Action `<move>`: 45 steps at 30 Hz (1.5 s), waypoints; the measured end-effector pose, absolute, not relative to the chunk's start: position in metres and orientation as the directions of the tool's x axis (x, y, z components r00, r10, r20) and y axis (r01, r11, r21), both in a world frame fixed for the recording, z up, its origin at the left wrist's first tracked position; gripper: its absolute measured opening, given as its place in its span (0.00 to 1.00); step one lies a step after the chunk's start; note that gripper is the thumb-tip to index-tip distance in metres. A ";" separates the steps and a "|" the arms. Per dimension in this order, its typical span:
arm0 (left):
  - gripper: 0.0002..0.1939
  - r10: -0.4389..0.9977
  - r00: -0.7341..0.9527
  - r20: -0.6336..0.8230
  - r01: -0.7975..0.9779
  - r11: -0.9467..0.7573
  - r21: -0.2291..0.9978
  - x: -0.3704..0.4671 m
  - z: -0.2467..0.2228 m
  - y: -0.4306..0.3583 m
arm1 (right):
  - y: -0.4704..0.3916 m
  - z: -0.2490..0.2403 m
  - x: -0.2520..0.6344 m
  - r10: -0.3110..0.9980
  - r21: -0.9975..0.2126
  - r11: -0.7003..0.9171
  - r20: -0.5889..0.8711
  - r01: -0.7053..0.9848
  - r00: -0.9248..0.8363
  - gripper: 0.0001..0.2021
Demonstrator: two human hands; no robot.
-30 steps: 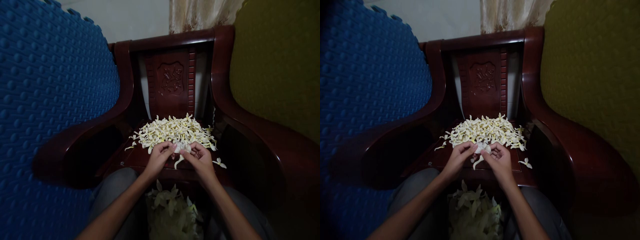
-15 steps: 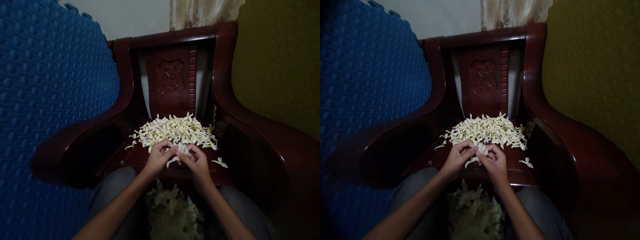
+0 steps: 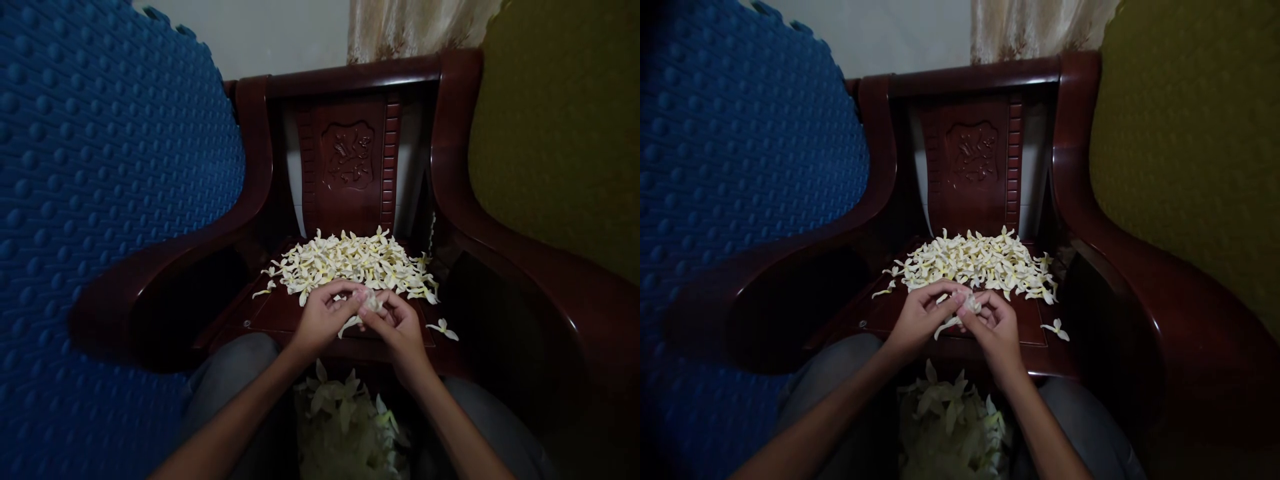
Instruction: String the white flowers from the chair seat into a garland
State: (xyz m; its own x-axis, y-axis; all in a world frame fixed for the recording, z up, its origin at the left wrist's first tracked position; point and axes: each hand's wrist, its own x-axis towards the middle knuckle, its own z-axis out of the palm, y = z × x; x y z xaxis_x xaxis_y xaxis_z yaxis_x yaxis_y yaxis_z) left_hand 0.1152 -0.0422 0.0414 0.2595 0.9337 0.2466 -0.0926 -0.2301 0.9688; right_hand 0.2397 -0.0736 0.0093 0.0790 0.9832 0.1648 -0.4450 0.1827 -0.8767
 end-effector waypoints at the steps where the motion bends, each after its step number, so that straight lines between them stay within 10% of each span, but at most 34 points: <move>1: 0.11 0.931 0.262 0.254 -0.073 -0.243 0.967 0.115 0.041 -0.042 | -0.074 0.010 0.240 0.983 -0.876 0.186 0.168 -0.445 0.078 0.16; 22: 0.10 0.980 0.166 0.110 -0.152 -0.085 0.985 0.109 0.044 -0.042 | -0.076 0.008 0.239 0.988 -0.867 0.152 0.150 -0.475 0.043 0.11; 34: 0.12 0.956 0.198 0.218 -0.147 -0.191 0.971 0.110 0.047 -0.043 | -0.073 0.010 0.250 0.932 -0.938 0.281 0.216 -0.206 0.290 0.10; 45: 0.16 0.958 0.210 0.195 -0.042 -0.190 0.981 0.114 0.038 -0.038 | -0.077 0.008 0.249 0.965 -0.966 0.229 0.209 -0.118 0.161 0.22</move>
